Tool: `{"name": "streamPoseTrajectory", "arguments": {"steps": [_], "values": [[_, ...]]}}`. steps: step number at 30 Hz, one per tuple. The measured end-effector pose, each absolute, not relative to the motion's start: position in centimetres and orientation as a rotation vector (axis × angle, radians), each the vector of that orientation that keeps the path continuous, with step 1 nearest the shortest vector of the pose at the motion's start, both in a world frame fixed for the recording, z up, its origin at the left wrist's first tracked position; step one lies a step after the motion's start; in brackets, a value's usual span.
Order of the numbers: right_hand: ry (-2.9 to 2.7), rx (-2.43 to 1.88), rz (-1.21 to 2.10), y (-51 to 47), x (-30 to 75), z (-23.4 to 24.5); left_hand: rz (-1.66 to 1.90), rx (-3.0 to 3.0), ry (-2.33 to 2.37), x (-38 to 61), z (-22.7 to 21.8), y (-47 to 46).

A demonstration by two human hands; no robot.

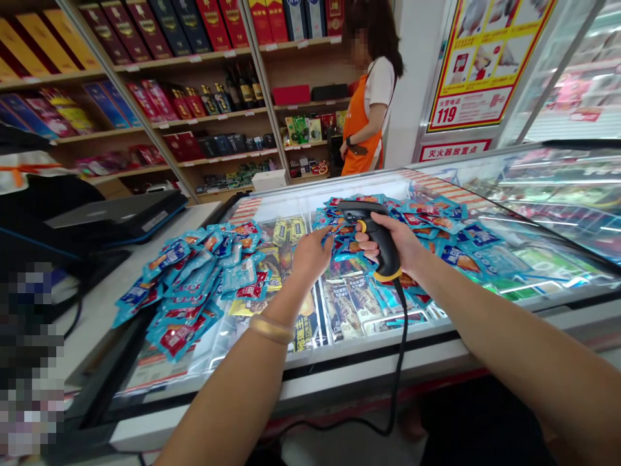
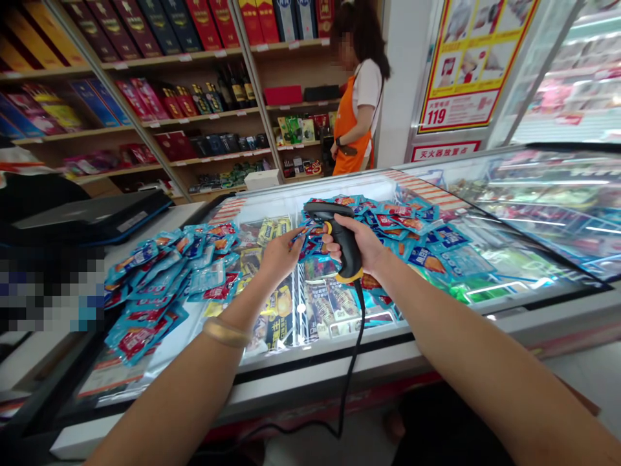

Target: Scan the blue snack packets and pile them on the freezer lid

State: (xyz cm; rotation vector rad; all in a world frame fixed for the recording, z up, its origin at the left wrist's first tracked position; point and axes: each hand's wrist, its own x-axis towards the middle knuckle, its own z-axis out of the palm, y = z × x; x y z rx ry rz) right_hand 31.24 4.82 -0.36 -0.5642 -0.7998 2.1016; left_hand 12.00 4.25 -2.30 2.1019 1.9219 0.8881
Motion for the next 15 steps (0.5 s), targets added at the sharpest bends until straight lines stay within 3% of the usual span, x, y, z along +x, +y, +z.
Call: {"name": "streamPoseTrajectory", "arguments": {"steps": [7,15], "values": [[-0.856,-0.476,2.08,4.4,31.3,0.2,1.418,1.817,1.776,10.4,-3.1,5.1],[-0.949,-0.57,2.141,4.5,31.1,-0.6,1.414,1.715,1.74,9.7,-3.4,5.5]]}}
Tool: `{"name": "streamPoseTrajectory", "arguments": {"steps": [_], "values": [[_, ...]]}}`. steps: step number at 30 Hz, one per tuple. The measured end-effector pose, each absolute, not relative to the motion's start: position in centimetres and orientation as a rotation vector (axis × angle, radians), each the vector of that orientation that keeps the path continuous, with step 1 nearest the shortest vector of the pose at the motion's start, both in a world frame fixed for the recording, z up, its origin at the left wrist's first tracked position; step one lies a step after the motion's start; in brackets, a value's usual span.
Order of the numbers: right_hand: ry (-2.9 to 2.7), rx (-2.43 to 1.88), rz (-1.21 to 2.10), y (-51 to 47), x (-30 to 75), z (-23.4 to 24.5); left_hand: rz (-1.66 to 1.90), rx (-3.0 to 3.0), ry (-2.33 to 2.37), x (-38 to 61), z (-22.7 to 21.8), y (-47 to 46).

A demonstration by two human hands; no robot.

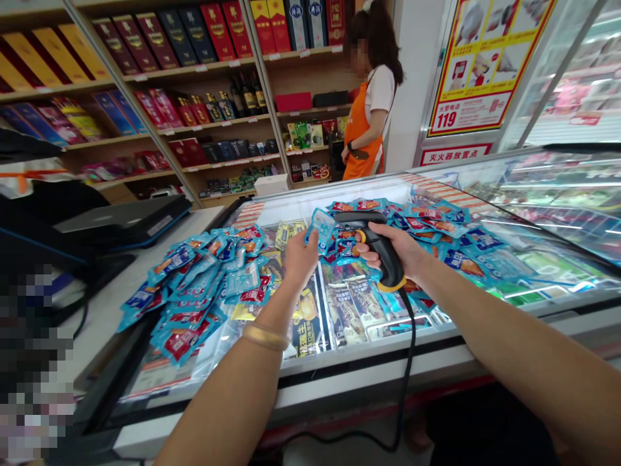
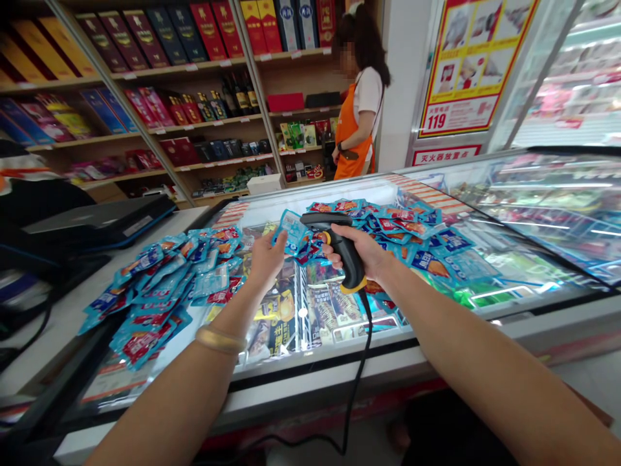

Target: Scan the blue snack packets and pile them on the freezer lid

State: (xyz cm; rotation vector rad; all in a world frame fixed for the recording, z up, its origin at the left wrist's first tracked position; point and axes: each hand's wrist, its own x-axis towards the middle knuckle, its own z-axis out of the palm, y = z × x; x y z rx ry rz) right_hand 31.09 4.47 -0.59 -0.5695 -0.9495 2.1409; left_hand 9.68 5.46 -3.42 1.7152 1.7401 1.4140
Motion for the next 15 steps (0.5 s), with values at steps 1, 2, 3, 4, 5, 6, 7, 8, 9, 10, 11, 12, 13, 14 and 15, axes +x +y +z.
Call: {"name": "streamPoseTrajectory", "arguments": {"steps": [1,2,3,4,5,6,7,8,9,10,11,12,13,14,15], "values": [[-0.961,-0.58,2.144,4.47,31.07,-0.61,1.408,1.73,1.753,9.67,-3.37,5.44],[-0.97,-0.587,2.144,4.46,31.06,-0.61,1.399,1.746,1.765,9.68,-3.32,5.42],[-0.976,-0.589,2.141,4.44,31.06,-0.59,1.387,1.763,1.775,9.7,-3.27,5.39],[-0.979,-0.591,2.139,4.42,31.06,-0.55,1.374,1.778,1.78,9.74,-3.23,5.36],[-0.98,-0.591,2.138,4.4,31.05,-0.52,1.361,1.79,1.782,9.79,-3.19,5.31],[-0.978,-0.59,2.138,4.38,31.05,-0.48,1.349,1.801,1.782,9.85,-3.14,5.24],[-0.977,-0.59,2.139,4.36,31.05,-0.46,1.338,1.811,1.781,9.91,-3.09,5.15],[-0.977,-0.59,2.14,4.35,31.05,-0.45,1.331,1.819,1.78,9.97,-3.03,5.06],[-0.98,-0.588,2.139,4.36,31.05,-0.46,1.323,1.827,1.778,10.03,-2.98,4.98],[-0.986,-0.587,2.136,4.37,31.06,-0.49,1.317,1.834,1.776,10.07,-2.94,4.91],[-0.994,-0.586,2.131,4.39,31.07,-0.54,1.312,1.839,1.774,10.1,-2.93,4.88],[-1.003,-0.585,2.126,4.43,31.09,-0.59,1.308,1.844,1.773,10.12,-2.93,4.88],[-1.01,-0.584,2.121,4.47,31.11,-0.66,1.304,1.849,1.772,10.12,-2.96,4.92],[-1.014,-0.582,2.116,4.51,31.13,-0.72,1.302,1.854,1.772,10.11,-3.01,4.99],[-1.015,-0.579,2.111,4.55,31.15,-0.78,1.299,1.859,1.771,10.09,-3.08,5.09]]}}
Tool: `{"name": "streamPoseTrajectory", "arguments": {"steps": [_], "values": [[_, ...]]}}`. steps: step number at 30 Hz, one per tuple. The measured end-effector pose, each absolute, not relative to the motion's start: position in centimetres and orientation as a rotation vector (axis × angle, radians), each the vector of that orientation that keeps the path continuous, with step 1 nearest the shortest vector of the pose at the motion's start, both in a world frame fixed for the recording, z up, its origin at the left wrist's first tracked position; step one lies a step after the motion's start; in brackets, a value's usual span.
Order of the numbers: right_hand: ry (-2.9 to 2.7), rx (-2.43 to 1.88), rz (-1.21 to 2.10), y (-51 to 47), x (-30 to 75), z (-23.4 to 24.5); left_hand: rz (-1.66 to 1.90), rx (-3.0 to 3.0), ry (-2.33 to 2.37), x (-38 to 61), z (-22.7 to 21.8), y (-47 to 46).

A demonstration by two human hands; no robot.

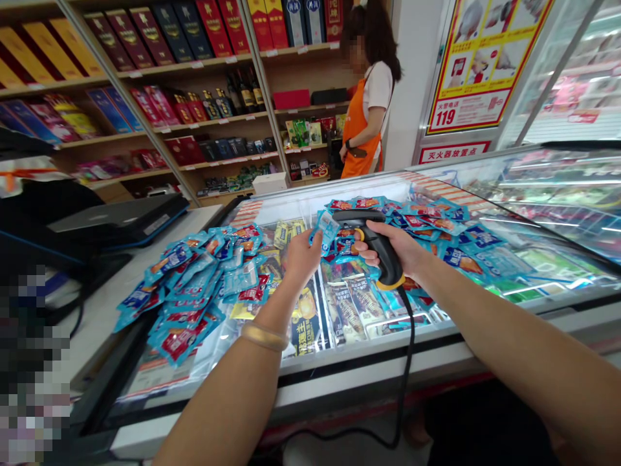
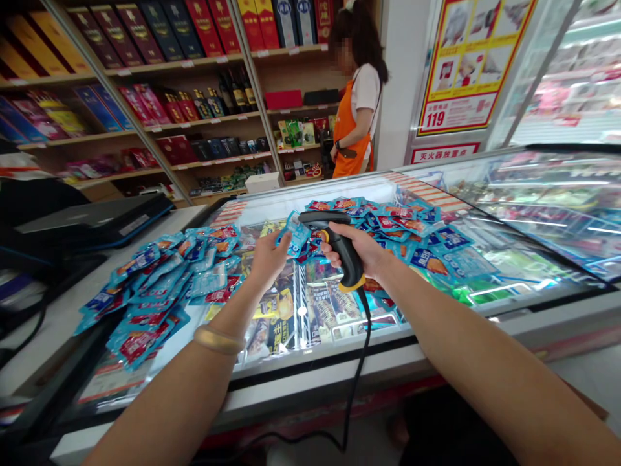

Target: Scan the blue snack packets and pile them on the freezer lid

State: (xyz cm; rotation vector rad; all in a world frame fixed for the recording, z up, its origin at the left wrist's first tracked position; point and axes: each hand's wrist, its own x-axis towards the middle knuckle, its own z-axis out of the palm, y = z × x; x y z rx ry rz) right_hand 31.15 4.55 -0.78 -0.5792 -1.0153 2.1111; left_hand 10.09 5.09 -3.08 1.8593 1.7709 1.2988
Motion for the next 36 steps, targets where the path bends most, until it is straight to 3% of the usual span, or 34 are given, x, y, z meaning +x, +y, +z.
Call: {"name": "streamPoseTrajectory", "arguments": {"steps": [15,24,26,31,36], "values": [[-0.915,-0.534,2.075,4.2,30.5,-0.5,1.31,1.917,1.798,9.0,-2.1,4.8],[-0.894,-0.473,2.222,3.6,23.2,0.5,1.409,2.171,2.17,-3.4,2.4,0.9],[-0.892,-0.44,2.279,3.4,20.5,0.4,1.252,2.169,2.325,-6.2,2.2,0.0],[-0.861,-0.367,2.405,2.9,14.7,-0.5,0.416,2.127,2.586,-9.6,0.8,-1.8],[-0.882,-0.407,2.462,2.2,13.5,-1.1,0.398,2.101,2.61,-9.3,0.5,-2.4]]}}
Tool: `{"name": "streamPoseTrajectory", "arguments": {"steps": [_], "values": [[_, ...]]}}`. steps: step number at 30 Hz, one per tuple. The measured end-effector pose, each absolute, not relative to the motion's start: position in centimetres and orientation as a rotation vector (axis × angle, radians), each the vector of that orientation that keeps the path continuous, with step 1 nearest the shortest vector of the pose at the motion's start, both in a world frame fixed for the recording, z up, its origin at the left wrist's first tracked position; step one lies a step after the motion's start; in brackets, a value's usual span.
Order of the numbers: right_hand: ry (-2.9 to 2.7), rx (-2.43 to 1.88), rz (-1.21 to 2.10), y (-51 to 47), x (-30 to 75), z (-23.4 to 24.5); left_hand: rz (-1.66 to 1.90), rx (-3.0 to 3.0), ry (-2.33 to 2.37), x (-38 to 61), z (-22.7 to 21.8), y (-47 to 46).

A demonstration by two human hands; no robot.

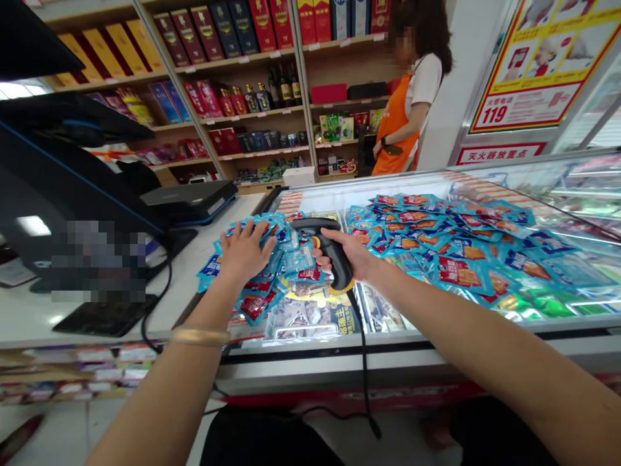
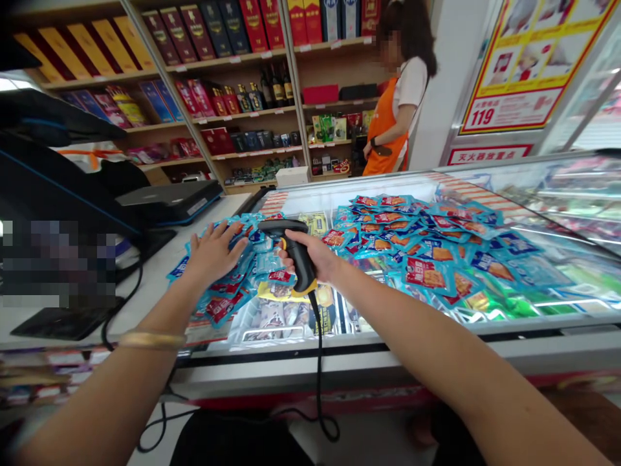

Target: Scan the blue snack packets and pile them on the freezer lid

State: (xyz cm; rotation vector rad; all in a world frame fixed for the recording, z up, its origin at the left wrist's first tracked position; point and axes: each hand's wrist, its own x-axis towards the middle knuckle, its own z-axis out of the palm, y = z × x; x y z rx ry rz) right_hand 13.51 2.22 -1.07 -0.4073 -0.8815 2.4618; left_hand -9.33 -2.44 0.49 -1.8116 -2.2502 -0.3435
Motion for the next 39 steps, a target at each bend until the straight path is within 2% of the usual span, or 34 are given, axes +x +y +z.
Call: {"name": "streamPoseTrajectory", "arguments": {"steps": [5,10,15,20,26,28,30,35,37,39], "values": [[-0.861,-0.436,2.377,2.5,16.0,-0.3,-0.677,-1.792,-2.098,-7.0,1.1,-1.8],[-0.826,-0.508,2.251,3.9,21.5,0.7,-0.889,-2.144,-1.894,-1.3,0.7,0.2],[-0.791,-0.612,2.148,5.3,28.2,0.2,-0.665,-2.506,-1.915,5.1,-1.1,2.4],[-0.708,-0.588,2.155,5.6,30.5,-0.7,-0.409,-2.54,-1.97,7.9,-3.2,4.1],[-0.83,-0.608,2.157,5.2,29.4,-0.9,-0.506,-2.49,-1.908,6.8,-2.9,3.7],[-0.873,-0.608,2.156,5.0,29.3,-0.9,-0.681,-2.369,-2.038,6.4,-2.5,3.3],[-0.905,-0.599,2.161,4.8,29.2,-1.0,-1.004,-2.199,-2.206,6.2,-2.3,3.1],[-0.987,-0.593,2.172,4.5,29.0,-1.2,-2.258,-2.019,-2.428,6.4,-2.4,2.5],[-1.032,-0.59,2.173,4.4,28.8,-1.2,-2.471,-2.002,-2.493,6.7,-2.4,2.3],[-1.071,-0.595,2.18,4.2,28.7,-1.2,-2.448,-2.039,-2.558,6.9,-2.3,2.1]]}}
